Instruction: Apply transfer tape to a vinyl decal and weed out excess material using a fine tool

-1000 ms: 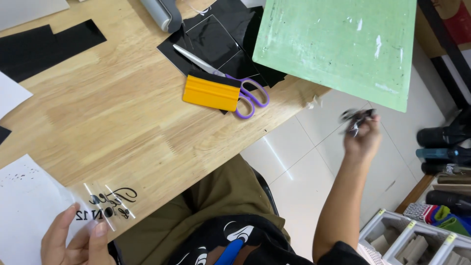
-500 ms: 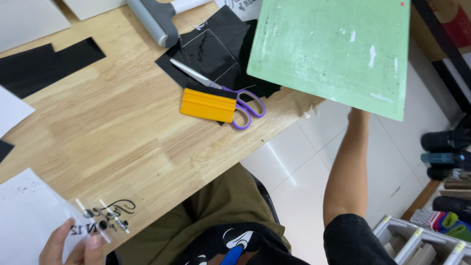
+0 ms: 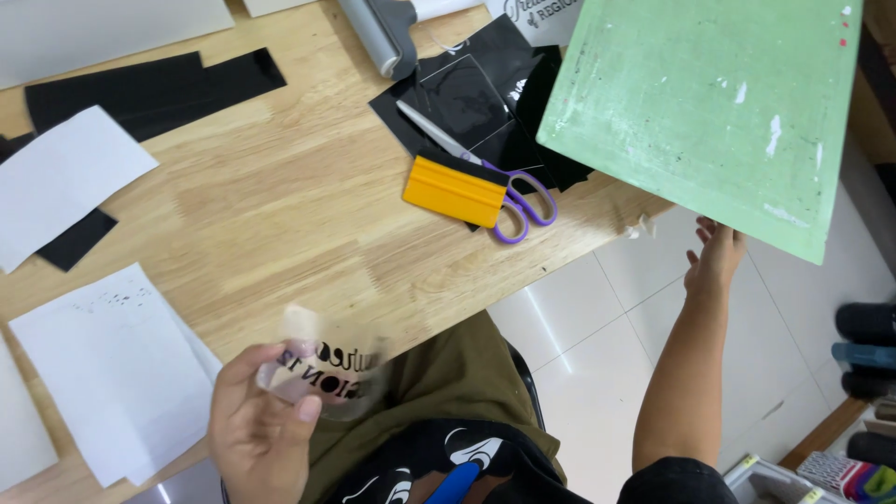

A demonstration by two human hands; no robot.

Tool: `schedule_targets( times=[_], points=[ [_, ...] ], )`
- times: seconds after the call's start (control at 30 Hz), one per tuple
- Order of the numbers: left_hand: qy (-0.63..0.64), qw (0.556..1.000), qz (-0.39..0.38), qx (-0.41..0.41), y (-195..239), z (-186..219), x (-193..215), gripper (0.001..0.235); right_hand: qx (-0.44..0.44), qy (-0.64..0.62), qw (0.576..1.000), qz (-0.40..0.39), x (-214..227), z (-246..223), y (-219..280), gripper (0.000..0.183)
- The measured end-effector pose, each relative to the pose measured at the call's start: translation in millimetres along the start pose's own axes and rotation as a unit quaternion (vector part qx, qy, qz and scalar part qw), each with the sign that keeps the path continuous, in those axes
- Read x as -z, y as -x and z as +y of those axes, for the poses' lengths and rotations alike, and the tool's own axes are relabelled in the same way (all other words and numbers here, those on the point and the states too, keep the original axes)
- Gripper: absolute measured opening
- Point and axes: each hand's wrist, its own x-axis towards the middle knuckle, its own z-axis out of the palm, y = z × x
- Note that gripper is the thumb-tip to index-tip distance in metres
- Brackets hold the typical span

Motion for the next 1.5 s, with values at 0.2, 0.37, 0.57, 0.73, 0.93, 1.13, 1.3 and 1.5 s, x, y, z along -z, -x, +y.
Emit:
schedule_targets(
  times=[0.2, 0.37, 0.57, 0.73, 0.93, 1.13, 1.3, 1.5],
  points=[
    [0.031, 0.997, -0.072, 0.000, -25.7, 5.9, -20.0, 0.043, -0.038, 0.089, 0.995, -0.015, 1.0, 51.6, 4.2, 0.037],
    [-0.440, 0.879, -0.035, -0.183, -33.9, -12.1, -16.6, 0.037, 0.055, 0.089, 0.991, -0.085, 0.3, 114.5, 38.6, 0.022],
    [-0.500, 0.837, 0.049, -0.218, -39.7, -14.1, -13.9, 0.012, 0.508, 0.148, 0.848, -0.019, -12.1, 65.8, 162.3, 0.012],
    [-0.529, 0.824, 0.086, -0.181, -35.3, -16.1, -12.1, 0.019, 0.647, 0.112, 0.743, -0.125, -70.3, -47.4, 232.8, 0.016],
    [-0.530, 0.819, 0.073, -0.207, -13.3, 0.5, 1.4, 0.011, 0.635, 0.209, 0.690, -0.277, -135.6, -103.6, 253.8, 0.020],
    [-0.433, 0.846, 0.072, -0.301, -3.4, -19.6, 24.3, 0.008, 0.603, 0.275, 0.717, -0.218, -122.1, -87.4, 215.8, 0.037],
    [-0.403, 0.833, 0.052, -0.375, -10.0, -38.9, 28.6, 0.012, 0.549, 0.230, 0.763, -0.250, -103.5, -111.0, 220.8, 0.035],
    [-0.432, 0.827, 0.089, -0.349, -8.1, -40.0, 34.3, 0.019, 0.214, -0.037, 0.935, -0.279, -111.2, -127.3, 228.9, 0.033]
  ],
)
